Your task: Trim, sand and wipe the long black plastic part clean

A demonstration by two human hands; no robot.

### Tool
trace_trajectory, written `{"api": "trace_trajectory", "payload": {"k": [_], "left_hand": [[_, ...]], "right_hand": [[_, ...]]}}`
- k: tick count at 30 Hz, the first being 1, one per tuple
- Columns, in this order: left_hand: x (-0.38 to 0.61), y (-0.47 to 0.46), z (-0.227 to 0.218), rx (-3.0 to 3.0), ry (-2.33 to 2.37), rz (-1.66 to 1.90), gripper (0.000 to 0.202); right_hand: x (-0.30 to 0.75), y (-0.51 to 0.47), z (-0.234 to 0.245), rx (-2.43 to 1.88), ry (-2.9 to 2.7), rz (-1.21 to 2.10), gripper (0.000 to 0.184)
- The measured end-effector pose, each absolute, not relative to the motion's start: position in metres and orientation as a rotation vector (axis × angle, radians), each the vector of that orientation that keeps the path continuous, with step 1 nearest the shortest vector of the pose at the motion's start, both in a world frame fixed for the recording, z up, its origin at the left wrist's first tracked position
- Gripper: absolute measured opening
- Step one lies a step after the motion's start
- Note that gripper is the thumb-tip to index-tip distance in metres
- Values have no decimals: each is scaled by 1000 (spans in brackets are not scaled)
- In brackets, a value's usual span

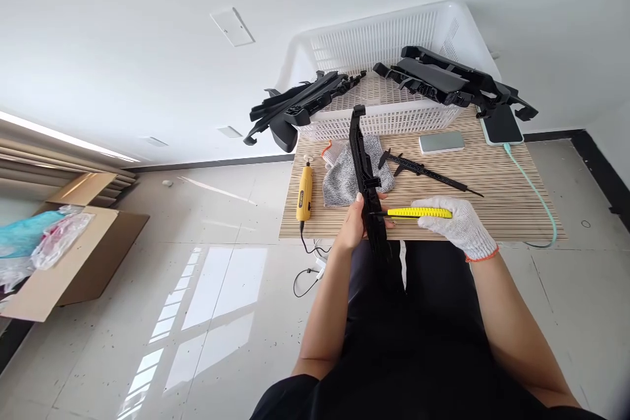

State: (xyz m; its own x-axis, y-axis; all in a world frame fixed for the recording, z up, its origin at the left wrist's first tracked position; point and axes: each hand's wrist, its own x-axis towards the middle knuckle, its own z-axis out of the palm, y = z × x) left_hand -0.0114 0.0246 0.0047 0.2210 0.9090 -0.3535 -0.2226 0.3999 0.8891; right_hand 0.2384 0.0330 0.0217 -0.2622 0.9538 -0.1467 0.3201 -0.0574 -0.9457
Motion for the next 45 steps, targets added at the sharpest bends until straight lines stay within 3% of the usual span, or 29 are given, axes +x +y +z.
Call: {"api": "trace_trajectory", "payload": {"k": [6, 12, 45], "left_hand": [[-11, 24, 6, 773, 1057, 926, 76], [-11, 24, 6, 810, 1065, 909, 82], [-9, 26, 6, 874, 1019, 926, 85]], "right_hand": [[237, 33, 23, -1353, -1647, 1310, 35], [237, 33, 23, -1355, -1565, 1334, 44], [238, 34, 19, -1399, -1435, 1425, 44]]}}
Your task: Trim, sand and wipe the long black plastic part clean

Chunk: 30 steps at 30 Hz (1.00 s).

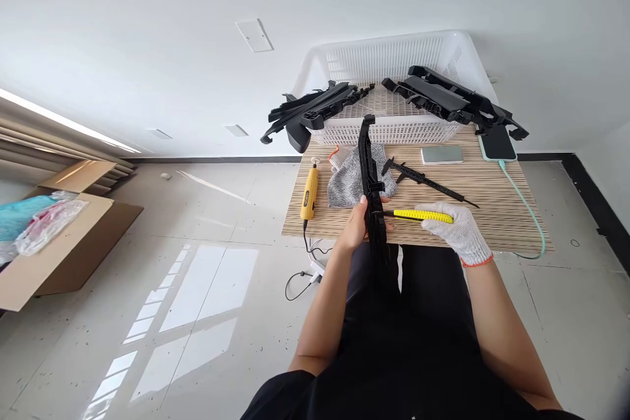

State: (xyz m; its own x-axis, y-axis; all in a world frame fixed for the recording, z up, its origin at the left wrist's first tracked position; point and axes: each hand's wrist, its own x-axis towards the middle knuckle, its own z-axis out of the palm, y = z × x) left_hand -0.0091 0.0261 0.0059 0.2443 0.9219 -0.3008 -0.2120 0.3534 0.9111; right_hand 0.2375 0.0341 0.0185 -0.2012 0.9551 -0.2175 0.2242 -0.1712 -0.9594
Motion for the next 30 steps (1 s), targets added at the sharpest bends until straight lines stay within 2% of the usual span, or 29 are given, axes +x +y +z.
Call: {"api": "trace_trajectory", "payload": {"k": [13, 30], "left_hand": [[-10, 28, 1, 876, 1021, 928, 84], [-10, 24, 7, 858, 1064, 908, 85]], "right_hand": [[239, 36, 15, -1408, -1536, 1309, 45], [236, 35, 27, -1342, -1604, 1391, 48]]}}
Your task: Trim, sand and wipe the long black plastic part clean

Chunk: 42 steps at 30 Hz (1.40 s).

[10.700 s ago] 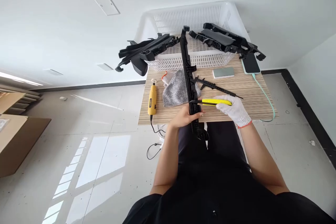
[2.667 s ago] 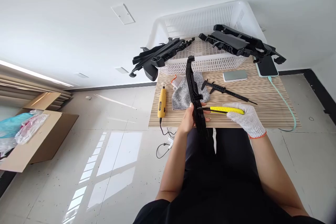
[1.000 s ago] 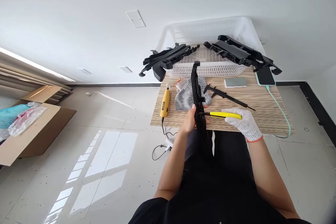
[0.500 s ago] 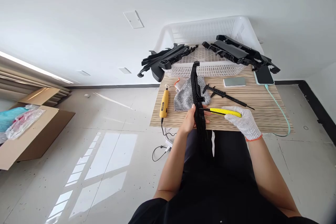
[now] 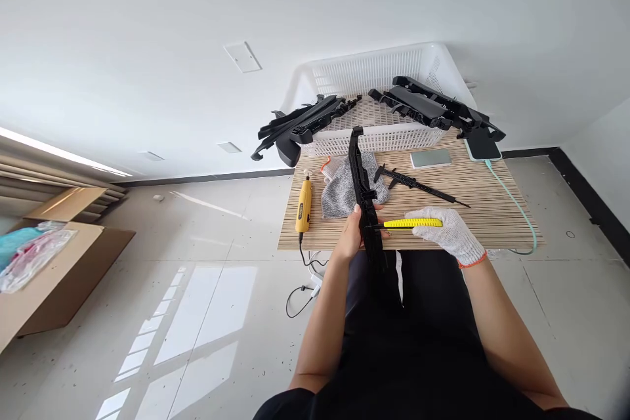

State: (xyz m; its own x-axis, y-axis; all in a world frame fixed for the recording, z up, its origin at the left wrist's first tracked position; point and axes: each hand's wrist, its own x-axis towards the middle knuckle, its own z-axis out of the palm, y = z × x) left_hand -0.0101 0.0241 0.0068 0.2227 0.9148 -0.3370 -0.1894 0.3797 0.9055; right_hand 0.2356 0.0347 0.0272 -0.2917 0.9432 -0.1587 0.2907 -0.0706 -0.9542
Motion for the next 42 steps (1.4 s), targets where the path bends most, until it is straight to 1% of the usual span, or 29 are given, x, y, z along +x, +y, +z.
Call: {"api": "trace_trajectory", "payload": {"k": [4, 9, 12, 15, 18, 28, 31, 39, 42], "left_hand": [[-11, 26, 4, 858, 1042, 918, 82], [-11, 26, 2, 864, 1046, 917, 82], [-11, 26, 2, 874, 1030, 926, 81], [-11, 26, 2, 878, 1045, 918, 81], [-11, 24, 3, 879, 1089, 891, 83], [-12, 22, 4, 889, 1075, 868, 86], [-12, 22, 3, 889, 1079, 870, 84], [-10, 22, 5, 878, 1084, 882, 83], [-10, 22, 7, 872, 1089, 886, 80]], "right_hand": [[236, 34, 25, -1379, -1494, 1350, 47], [236, 34, 23, -1367, -1566, 1371, 47], [236, 35, 21, -1386, -1471, 1312, 45], [236, 34, 22, -1369, -1490, 1352, 43], [235, 34, 25, -1372, -1528, 1405, 44], [236, 34, 23, -1393, -1529, 1350, 44], [236, 34, 23, -1400, -1549, 1316, 42], [235, 35, 25, -1383, -1527, 1352, 43], [234, 35, 26, -1387, -1525, 1344, 40]]}}
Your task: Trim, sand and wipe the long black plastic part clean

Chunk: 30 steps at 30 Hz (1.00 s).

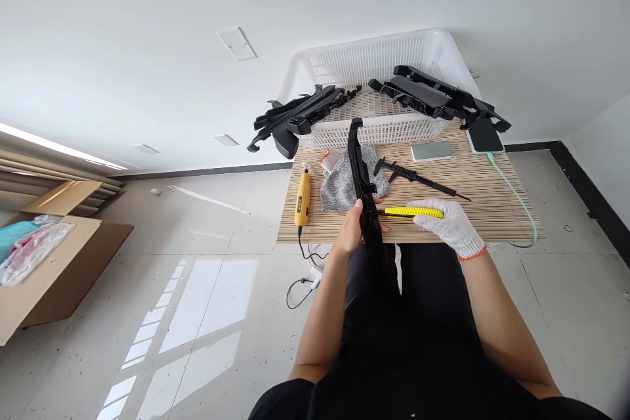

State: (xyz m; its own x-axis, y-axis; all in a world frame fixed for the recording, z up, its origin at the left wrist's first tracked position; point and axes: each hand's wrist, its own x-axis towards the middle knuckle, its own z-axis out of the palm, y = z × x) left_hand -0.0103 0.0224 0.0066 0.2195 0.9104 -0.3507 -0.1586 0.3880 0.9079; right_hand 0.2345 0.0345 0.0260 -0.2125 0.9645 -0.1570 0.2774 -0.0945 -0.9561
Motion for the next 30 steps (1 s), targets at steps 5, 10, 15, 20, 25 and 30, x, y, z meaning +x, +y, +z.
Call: {"api": "trace_trajectory", "payload": {"k": [5, 10, 15, 20, 25, 30], "left_hand": [[-10, 24, 6, 888, 1036, 936, 74], [-7, 24, 8, 1019, 1088, 1025, 64], [-6, 23, 9, 1027, 1041, 1035, 44], [-7, 22, 9, 1016, 998, 992, 46], [-6, 24, 6, 985, 1032, 1096, 55], [-5, 23, 4, 969, 1050, 1125, 61]], "right_hand": [[237, 33, 22, -1350, -1432, 1365, 37], [239, 33, 14, -1352, -1151, 1386, 45], [236, 33, 15, -1360, -1114, 1377, 41], [235, 32, 19, -1364, -1089, 1381, 39], [235, 32, 19, -1349, -1084, 1386, 42], [235, 33, 19, -1338, -1062, 1400, 39]]}}
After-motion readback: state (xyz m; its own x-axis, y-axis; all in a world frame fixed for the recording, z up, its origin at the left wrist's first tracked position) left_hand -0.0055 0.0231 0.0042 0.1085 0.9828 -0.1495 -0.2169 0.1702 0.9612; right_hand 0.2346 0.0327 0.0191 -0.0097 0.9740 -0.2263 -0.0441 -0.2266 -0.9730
